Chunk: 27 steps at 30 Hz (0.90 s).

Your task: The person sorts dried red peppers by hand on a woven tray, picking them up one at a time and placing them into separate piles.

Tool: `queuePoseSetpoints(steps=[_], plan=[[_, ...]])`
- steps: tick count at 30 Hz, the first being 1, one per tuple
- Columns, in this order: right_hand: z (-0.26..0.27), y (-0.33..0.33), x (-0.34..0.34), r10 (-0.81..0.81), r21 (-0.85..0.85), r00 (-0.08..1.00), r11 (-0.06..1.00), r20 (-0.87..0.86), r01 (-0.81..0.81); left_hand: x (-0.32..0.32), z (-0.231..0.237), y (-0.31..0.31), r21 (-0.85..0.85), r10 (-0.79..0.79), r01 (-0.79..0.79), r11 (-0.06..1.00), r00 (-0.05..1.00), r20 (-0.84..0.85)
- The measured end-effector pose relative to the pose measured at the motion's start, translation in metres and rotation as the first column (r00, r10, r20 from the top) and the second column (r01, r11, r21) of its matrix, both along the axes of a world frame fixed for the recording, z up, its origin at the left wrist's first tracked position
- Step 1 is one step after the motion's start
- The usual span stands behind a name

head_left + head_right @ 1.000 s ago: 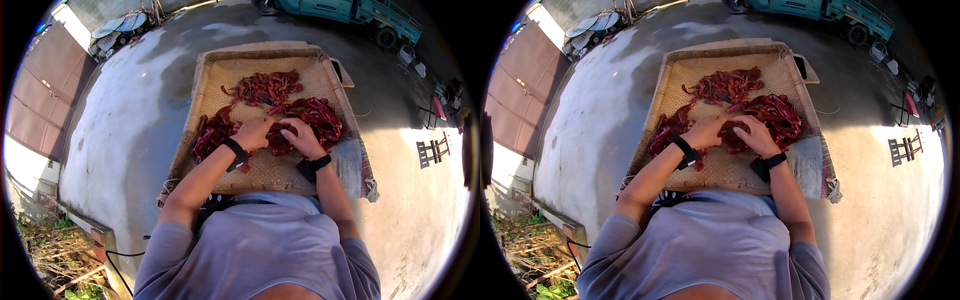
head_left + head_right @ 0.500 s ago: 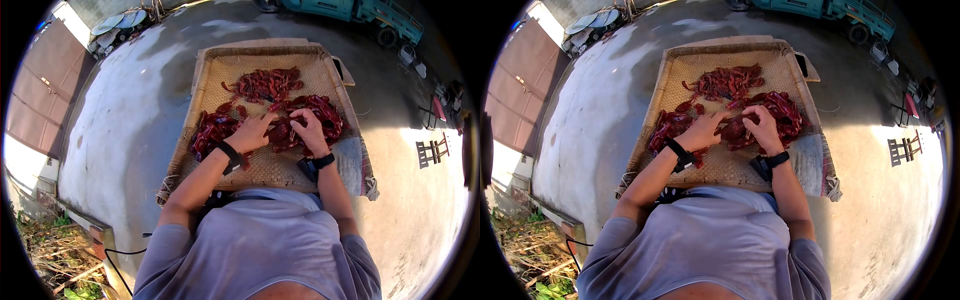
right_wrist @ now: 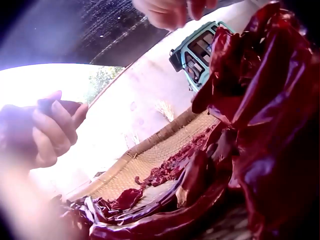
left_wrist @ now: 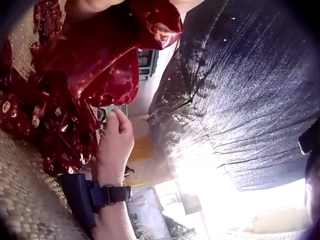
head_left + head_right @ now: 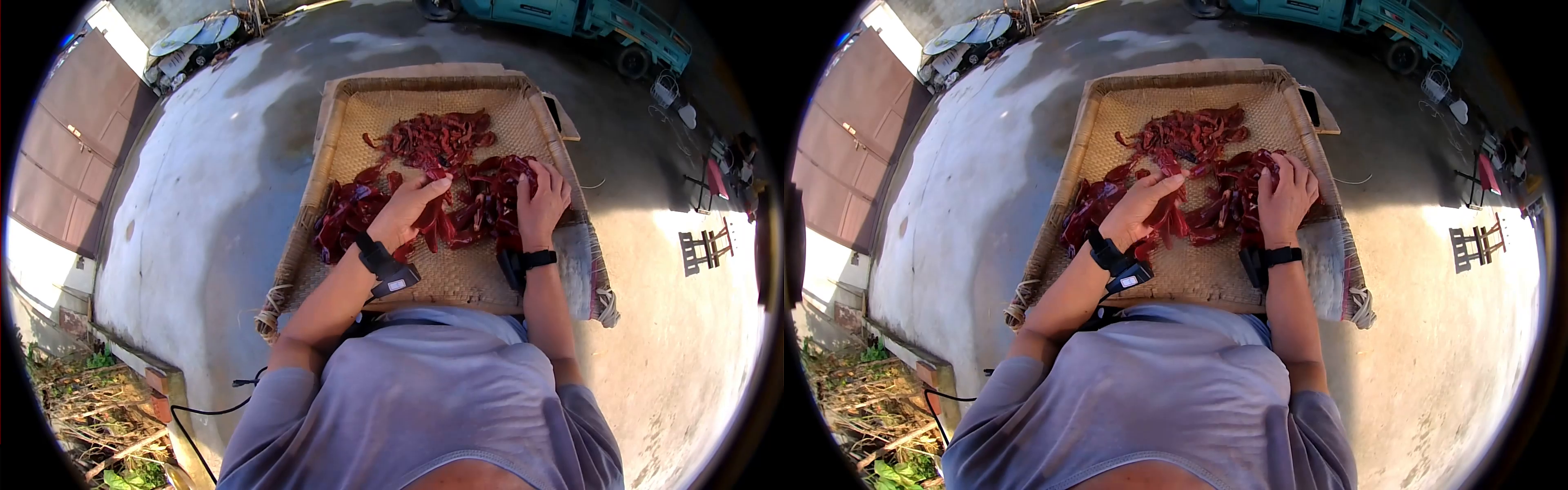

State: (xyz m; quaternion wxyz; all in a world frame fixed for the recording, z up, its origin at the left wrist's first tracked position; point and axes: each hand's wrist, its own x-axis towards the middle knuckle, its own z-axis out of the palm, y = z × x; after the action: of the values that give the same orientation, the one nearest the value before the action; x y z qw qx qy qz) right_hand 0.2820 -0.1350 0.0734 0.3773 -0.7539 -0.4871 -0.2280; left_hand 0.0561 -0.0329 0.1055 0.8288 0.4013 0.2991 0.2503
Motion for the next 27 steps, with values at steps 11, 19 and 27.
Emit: queuePoseSetpoints(steps=[11,19,27], plan=[[0.016,0.001,-0.04,0.509,0.246,0.164,0.642,-0.845,-0.726,0.008,-0.004,-0.017,0.18,-0.363,0.417,0.891,0.891,-0.272],[0.017,-0.015,-0.002,0.197,-0.291,0.869,0.889,-0.455,-0.354,0.006,-0.037,-0.004,-0.133,-0.06,0.048,0.99,0.994,-0.092],[0.035,-0.016,-0.029,0.45,-0.117,0.808,0.843,-0.38,-0.525,0.008,-0.051,-0.001,-0.36,0.162,-0.142,0.922,0.986,0.027]])
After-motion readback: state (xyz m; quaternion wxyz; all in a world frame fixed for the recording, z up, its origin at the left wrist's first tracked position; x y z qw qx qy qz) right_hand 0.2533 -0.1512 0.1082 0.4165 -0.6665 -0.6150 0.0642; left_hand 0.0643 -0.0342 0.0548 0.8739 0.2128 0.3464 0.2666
